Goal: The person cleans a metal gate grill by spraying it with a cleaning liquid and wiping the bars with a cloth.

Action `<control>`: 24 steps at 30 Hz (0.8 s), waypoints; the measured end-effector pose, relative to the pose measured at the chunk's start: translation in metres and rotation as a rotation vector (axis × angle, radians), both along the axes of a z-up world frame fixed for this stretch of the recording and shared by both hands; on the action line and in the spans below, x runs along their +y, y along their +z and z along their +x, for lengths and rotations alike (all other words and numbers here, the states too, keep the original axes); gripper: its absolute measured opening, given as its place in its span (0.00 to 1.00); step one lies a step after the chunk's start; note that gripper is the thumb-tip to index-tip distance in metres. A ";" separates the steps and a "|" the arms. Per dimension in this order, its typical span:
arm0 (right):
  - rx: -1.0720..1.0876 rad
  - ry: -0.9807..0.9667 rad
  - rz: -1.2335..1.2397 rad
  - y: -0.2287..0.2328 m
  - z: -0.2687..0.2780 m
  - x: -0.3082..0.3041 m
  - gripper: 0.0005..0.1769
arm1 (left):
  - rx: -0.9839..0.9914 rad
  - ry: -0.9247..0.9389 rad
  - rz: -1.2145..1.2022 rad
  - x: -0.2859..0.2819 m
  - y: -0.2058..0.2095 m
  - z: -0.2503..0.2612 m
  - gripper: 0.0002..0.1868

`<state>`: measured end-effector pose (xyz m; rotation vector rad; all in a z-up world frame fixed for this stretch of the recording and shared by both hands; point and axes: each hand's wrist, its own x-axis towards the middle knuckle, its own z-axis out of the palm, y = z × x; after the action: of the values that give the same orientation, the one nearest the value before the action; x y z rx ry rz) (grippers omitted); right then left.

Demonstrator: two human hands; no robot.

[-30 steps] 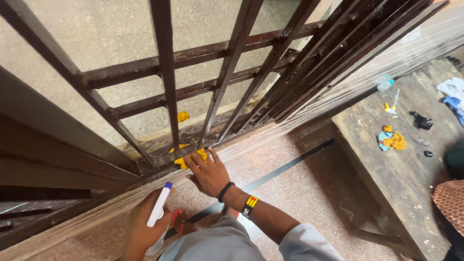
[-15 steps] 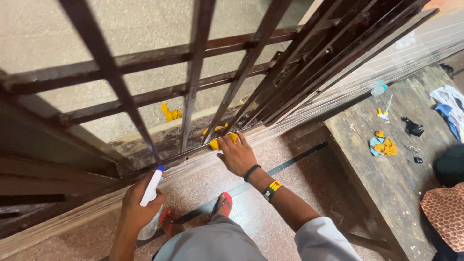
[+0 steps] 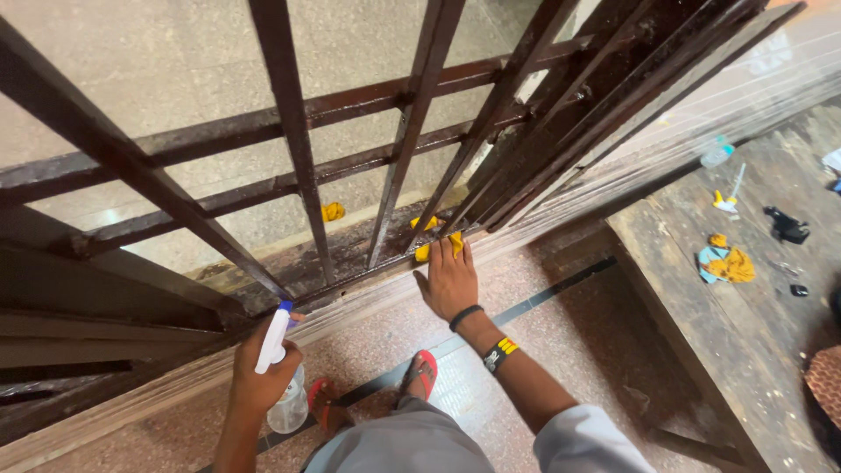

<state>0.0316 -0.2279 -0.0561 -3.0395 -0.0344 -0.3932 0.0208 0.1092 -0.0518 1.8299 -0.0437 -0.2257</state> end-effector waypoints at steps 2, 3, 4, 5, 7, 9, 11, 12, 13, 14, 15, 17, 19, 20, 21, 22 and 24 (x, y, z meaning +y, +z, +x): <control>-0.054 -0.011 0.010 -0.004 0.001 0.015 0.41 | 0.015 0.023 0.014 0.002 0.000 0.001 0.28; -0.035 -0.039 0.064 -0.006 0.001 0.024 0.40 | 0.018 0.010 -0.003 0.003 0.000 0.001 0.28; -0.013 -0.069 0.118 -0.006 0.001 0.033 0.40 | 0.023 -0.006 -0.021 0.004 -0.001 0.000 0.28; -0.013 -0.065 0.122 -0.007 0.000 0.040 0.40 | 0.023 -0.002 -0.017 0.004 -0.002 0.000 0.28; 0.082 -0.077 0.171 -0.006 0.000 0.055 0.37 | -0.032 -0.020 -0.045 0.006 -0.002 0.001 0.28; 0.060 -0.049 0.167 -0.006 -0.002 0.072 0.38 | -0.027 -0.023 -0.034 0.007 -0.002 0.001 0.27; 0.039 -0.018 0.162 -0.007 -0.005 0.089 0.38 | -0.022 -0.023 -0.025 0.008 -0.002 0.002 0.26; 0.034 -0.009 0.211 -0.007 -0.007 0.098 0.38 | -0.014 -0.029 -0.009 0.009 -0.002 0.004 0.26; 0.030 0.001 0.260 -0.008 -0.008 0.108 0.37 | -0.006 -0.034 0.007 0.009 -0.002 0.004 0.26; 0.030 0.008 0.262 -0.009 -0.010 0.116 0.37 | -0.006 -0.027 0.009 0.010 -0.001 0.005 0.26; 0.033 0.020 0.263 -0.009 -0.011 0.126 0.38 | -0.007 -0.038 -0.008 0.011 0.000 0.005 0.26; 0.038 0.045 0.267 -0.010 -0.012 0.143 0.39 | -0.008 -0.038 -0.021 0.014 0.004 0.004 0.26; 0.053 0.100 0.285 -0.008 -0.014 0.160 0.39 | -0.123 -0.030 0.049 0.017 0.008 0.003 0.25; 0.053 0.107 0.287 -0.007 -0.015 0.168 0.39 | -0.123 -0.023 0.052 0.020 0.011 0.004 0.25; 0.079 0.144 0.301 -0.005 -0.016 0.177 0.40 | -0.150 -0.035 0.058 0.024 0.012 0.004 0.26; 0.104 0.179 0.314 -0.003 -0.017 0.184 0.40 | -0.177 -0.050 0.063 0.027 0.013 0.004 0.26; 0.063 0.228 0.314 0.002 -0.019 0.200 0.41 | -0.137 -0.053 0.019 0.033 0.012 0.004 0.25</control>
<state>0.0129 -0.0281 -0.0545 -2.6979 -0.2838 -0.2563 0.0248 0.1420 -0.0400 1.8627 -0.1865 -0.1382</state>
